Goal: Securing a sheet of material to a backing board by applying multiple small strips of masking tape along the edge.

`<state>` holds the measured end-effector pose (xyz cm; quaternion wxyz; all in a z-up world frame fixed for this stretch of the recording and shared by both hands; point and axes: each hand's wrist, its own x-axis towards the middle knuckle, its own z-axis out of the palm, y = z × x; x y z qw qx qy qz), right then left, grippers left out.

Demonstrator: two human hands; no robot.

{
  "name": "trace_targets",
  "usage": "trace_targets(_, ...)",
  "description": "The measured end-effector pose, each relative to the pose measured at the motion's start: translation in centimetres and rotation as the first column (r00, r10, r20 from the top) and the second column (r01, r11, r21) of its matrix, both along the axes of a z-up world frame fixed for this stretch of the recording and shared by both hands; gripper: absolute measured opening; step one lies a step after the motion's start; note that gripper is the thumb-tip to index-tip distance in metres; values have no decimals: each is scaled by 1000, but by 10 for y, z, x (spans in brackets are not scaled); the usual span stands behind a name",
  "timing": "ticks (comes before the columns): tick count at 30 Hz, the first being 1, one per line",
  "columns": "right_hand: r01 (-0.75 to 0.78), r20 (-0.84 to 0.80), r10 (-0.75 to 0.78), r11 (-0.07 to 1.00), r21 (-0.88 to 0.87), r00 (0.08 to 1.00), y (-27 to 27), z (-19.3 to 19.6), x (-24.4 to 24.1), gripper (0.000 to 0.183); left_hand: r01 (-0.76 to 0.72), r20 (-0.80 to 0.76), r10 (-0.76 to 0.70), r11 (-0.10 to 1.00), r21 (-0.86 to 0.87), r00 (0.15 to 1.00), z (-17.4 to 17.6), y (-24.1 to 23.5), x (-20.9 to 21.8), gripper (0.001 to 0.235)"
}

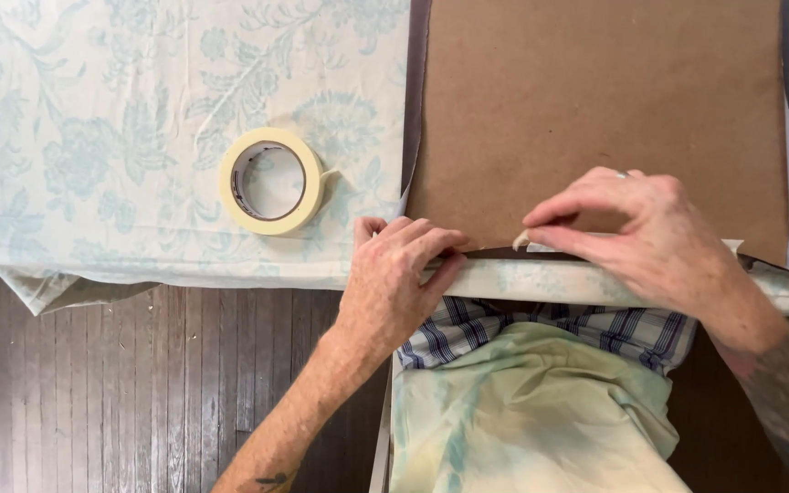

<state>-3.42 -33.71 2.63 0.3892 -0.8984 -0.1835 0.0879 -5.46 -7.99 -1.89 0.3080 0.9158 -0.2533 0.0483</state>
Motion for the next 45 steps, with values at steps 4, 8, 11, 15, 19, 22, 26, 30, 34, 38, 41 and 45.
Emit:
trace_targets(4,139,-409,-187,980,-145,893,20,21,13,12,18,-142,-23,999,-31,990,5,3,9,4)
trace_targets(8,57,-394,-90,994,-97,915,18,16,15,7,-7,-226,-8,998,-64,974,1,4,15,6)
trace_targets(11,84,-394,-111,993,-85,913,20,19,17,7,-42,-288,9,993,-109,958,2,3,18,11)
trace_targets(15,65,-490,-118,990,-123,864,24,21,24,21,-37,-328,20,998,-47,944,5,2,25,9)
trace_targets(19,-14,-497,-77,984,-178,864,27,22,32,23,-7,-376,7,1000,1,927,1,1,30,18)
trace_targets(22,-51,-548,-91,970,-238,832,34,29,38,23,6,-403,-26,999,-53,915,3,1,35,18)
trace_targets(26,-54,-545,-102,964,-262,832,39,33,42,23,16,-426,-33,999,-44,904,5,1,38,20)
trace_targets(30,-50,-544,-114,959,-277,831,38,30,40,22,25,-429,-46,998,-55,902,5,2,38,21)
trace_targets(34,-42,-538,-120,960,-279,834,37,25,39,24,30,-440,-65,996,-87,896,8,2,39,23)
trace_targets(38,-26,-501,-109,966,-256,858,38,24,34,21,56,-398,-74,997,-57,914,4,3,39,22)
trace_targets(41,-16,-504,-121,966,-259,855,39,25,33,19,53,-412,-74,997,-61,908,6,2,40,23)
trace_targets(45,-14,-486,-102,973,-230,868,36,19,32,17,59,-401,-75,997,-51,913,6,2,40,24)
